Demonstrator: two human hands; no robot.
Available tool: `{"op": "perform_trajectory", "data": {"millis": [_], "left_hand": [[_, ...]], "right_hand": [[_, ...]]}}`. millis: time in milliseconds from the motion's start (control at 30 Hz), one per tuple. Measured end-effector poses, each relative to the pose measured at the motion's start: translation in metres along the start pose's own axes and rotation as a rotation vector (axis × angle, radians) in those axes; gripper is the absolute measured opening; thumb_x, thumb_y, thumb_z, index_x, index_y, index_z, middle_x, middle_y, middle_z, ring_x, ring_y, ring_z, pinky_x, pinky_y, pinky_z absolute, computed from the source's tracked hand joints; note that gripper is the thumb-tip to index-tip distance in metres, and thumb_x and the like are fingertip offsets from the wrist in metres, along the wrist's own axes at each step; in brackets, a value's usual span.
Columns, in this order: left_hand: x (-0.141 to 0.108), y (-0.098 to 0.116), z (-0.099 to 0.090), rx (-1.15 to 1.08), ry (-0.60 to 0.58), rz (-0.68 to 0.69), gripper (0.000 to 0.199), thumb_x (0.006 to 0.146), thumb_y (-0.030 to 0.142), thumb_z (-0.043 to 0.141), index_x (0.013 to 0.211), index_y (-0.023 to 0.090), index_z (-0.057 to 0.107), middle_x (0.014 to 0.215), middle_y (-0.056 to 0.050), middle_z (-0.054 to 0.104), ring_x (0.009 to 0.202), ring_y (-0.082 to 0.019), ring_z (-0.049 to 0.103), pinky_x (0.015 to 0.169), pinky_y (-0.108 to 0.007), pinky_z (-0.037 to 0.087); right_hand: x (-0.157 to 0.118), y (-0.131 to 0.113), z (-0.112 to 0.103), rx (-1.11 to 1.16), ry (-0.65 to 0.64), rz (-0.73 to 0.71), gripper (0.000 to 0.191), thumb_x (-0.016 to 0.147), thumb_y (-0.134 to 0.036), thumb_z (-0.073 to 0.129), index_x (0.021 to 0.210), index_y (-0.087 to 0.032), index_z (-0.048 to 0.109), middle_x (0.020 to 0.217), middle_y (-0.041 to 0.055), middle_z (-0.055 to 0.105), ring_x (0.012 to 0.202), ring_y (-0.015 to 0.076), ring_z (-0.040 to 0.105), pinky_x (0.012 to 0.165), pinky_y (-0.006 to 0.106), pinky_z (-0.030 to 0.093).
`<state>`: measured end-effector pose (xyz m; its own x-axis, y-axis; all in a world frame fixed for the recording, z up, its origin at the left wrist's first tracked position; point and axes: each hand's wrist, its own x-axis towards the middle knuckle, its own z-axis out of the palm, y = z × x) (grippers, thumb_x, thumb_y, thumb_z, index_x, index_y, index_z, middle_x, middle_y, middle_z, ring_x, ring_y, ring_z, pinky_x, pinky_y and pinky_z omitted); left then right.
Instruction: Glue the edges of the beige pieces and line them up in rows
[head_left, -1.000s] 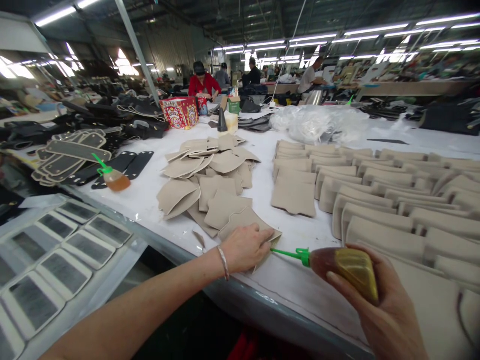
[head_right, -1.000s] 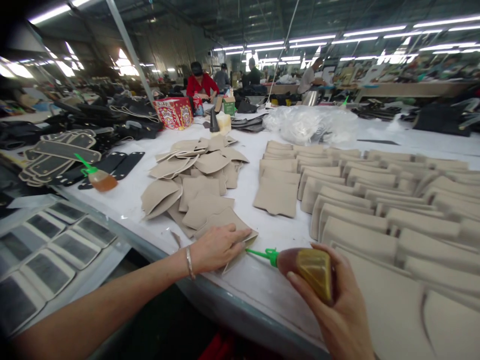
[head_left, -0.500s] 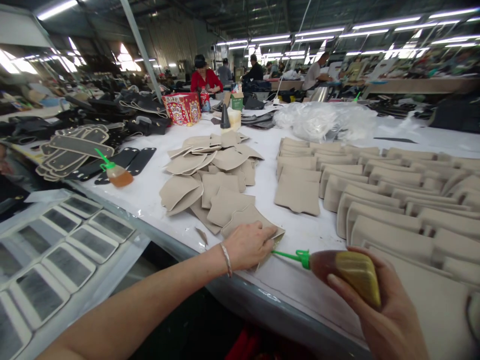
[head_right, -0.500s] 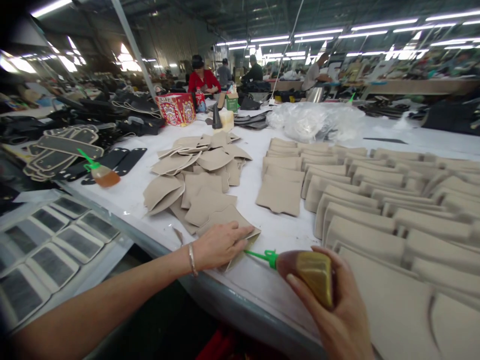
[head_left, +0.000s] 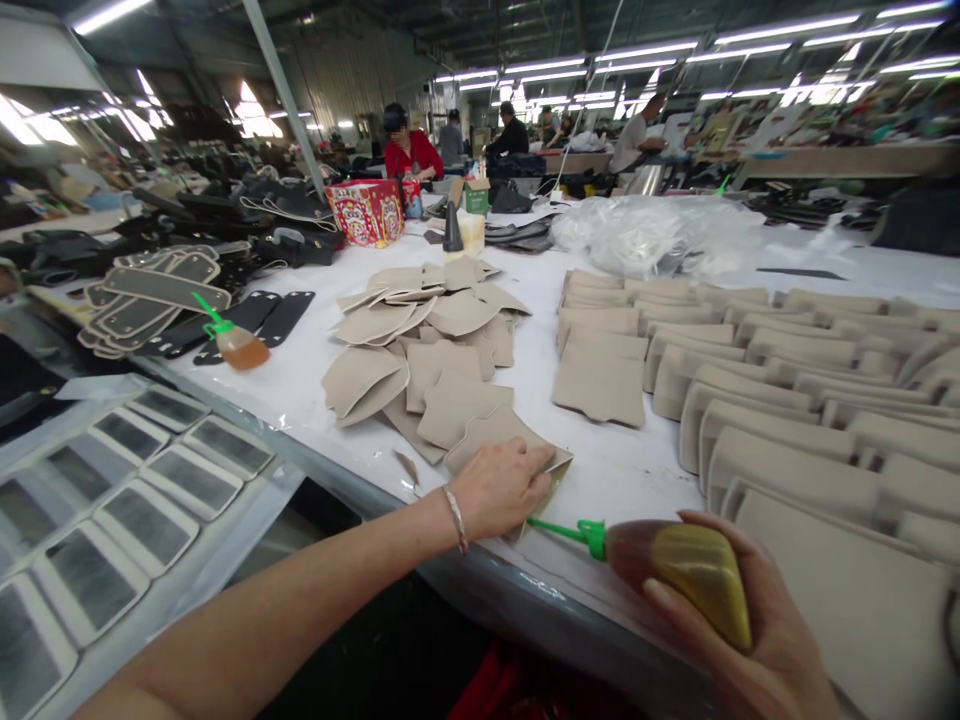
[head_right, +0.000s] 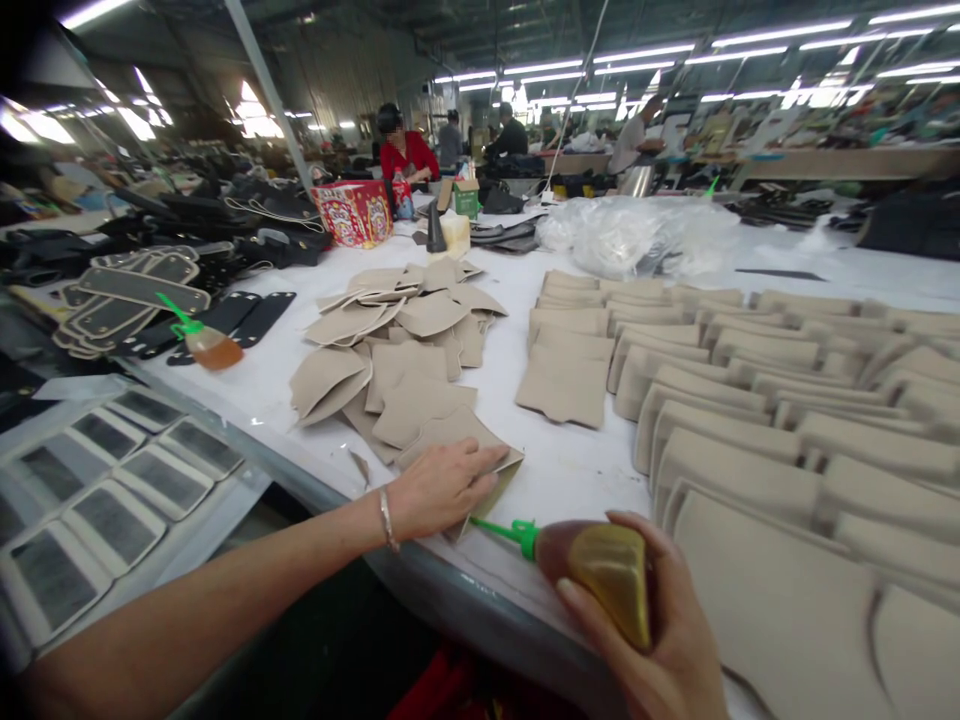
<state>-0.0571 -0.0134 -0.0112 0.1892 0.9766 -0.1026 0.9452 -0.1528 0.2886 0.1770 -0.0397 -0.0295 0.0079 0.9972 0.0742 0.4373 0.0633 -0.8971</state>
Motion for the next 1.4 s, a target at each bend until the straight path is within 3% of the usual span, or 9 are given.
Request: {"op": "perform_trajectory", "data": {"millis": [133,300,467,533,767,1000,1100,1267,1400], "left_hand": [[-0.001,0.001,-0.001,-0.004,0.007,0.005,0.043,0.099,0.032,0.035,0.139,0.027,0.05,0.105,-0.006,0.064,0.089,-0.023,0.065,0.081,-0.034,0.05],[0.0,0.0,0.0,-0.002,0.005,0.0,0.042,0.099,0.032,0.035,0.137,0.026,0.051,0.105,-0.006,0.064,0.089,-0.024,0.065,0.081,-0.035,0.05],[0.001,-0.001,0.0,-0.012,-0.003,0.007,0.042,0.099,0.033,0.034,0.138,0.025,0.05,0.107,-0.006,0.064,0.091,-0.024,0.065,0.082,-0.035,0.05],[0.0,-0.001,0.001,-0.01,0.0,0.008,0.042,0.1,0.033,0.034,0.138,0.025,0.05,0.107,-0.006,0.064,0.091,-0.023,0.065,0.083,-0.035,0.05],[0.0,0.001,-0.001,0.007,-0.006,0.01,0.041,0.1,0.033,0.034,0.136,0.024,0.052,0.104,-0.006,0.063,0.089,-0.024,0.065,0.08,-0.035,0.051],[0.001,0.0,0.001,0.001,-0.001,0.02,0.04,0.099,0.032,0.036,0.135,0.024,0.051,0.104,-0.006,0.063,0.089,-0.024,0.066,0.079,-0.034,0.051],[0.001,-0.001,0.001,0.016,0.001,0.024,0.039,0.1,0.033,0.036,0.134,0.024,0.052,0.102,-0.006,0.063,0.087,-0.024,0.066,0.077,-0.035,0.051],[0.001,0.0,0.001,0.019,-0.006,0.016,0.04,0.099,0.032,0.034,0.135,0.025,0.051,0.104,-0.006,0.063,0.088,-0.025,0.066,0.078,-0.036,0.052],[0.001,0.001,0.0,-0.011,-0.015,-0.003,0.041,0.099,0.034,0.037,0.136,0.026,0.052,0.105,-0.006,0.064,0.09,-0.024,0.066,0.081,-0.036,0.051]], "right_hand": [[-0.002,-0.006,-0.001,0.016,-0.051,0.005,0.06,0.075,-0.067,0.068,0.12,-0.029,0.054,0.107,0.0006,0.061,0.092,0.0256,0.059,0.084,0.033,0.048],[0.012,0.006,-0.005,-0.084,0.08,-0.086,0.07,0.067,-0.069,0.072,0.119,-0.028,0.055,0.109,0.0047,0.061,0.093,0.0338,0.06,0.087,0.046,0.048],[-0.001,0.003,0.001,0.04,-0.047,-0.048,0.056,0.077,-0.061,0.068,0.119,-0.027,0.056,0.104,0.0019,0.062,0.089,0.0258,0.061,0.083,0.033,0.049],[-0.001,0.002,0.0,0.032,-0.043,-0.034,0.056,0.077,-0.063,0.068,0.12,-0.028,0.056,0.105,0.0013,0.062,0.09,0.0255,0.061,0.084,0.033,0.048],[0.026,0.018,-0.01,-0.092,0.132,-0.163,0.069,0.067,-0.067,0.074,0.121,-0.029,0.054,0.113,0.0051,0.059,0.099,0.0349,0.058,0.09,0.051,0.046],[0.019,0.011,-0.006,-0.035,-0.025,-0.123,0.059,0.075,-0.064,0.071,0.12,-0.028,0.056,0.107,0.0018,0.062,0.089,0.0251,0.061,0.081,0.034,0.052],[0.036,0.017,-0.009,-0.073,0.052,-0.197,0.061,0.073,-0.062,0.074,0.119,-0.026,0.056,0.109,0.0035,0.061,0.093,0.0279,0.06,0.083,0.038,0.05],[0.055,0.024,-0.01,-0.033,0.145,-0.192,0.07,0.069,-0.065,0.076,0.123,-0.027,0.054,0.111,0.0049,0.061,0.097,0.032,0.059,0.093,0.048,0.045],[0.042,0.025,-0.012,-0.038,0.027,-0.126,0.068,0.067,-0.066,0.076,0.119,-0.025,0.057,0.107,0.005,0.064,0.092,0.0289,0.062,0.082,0.038,0.052]]}}
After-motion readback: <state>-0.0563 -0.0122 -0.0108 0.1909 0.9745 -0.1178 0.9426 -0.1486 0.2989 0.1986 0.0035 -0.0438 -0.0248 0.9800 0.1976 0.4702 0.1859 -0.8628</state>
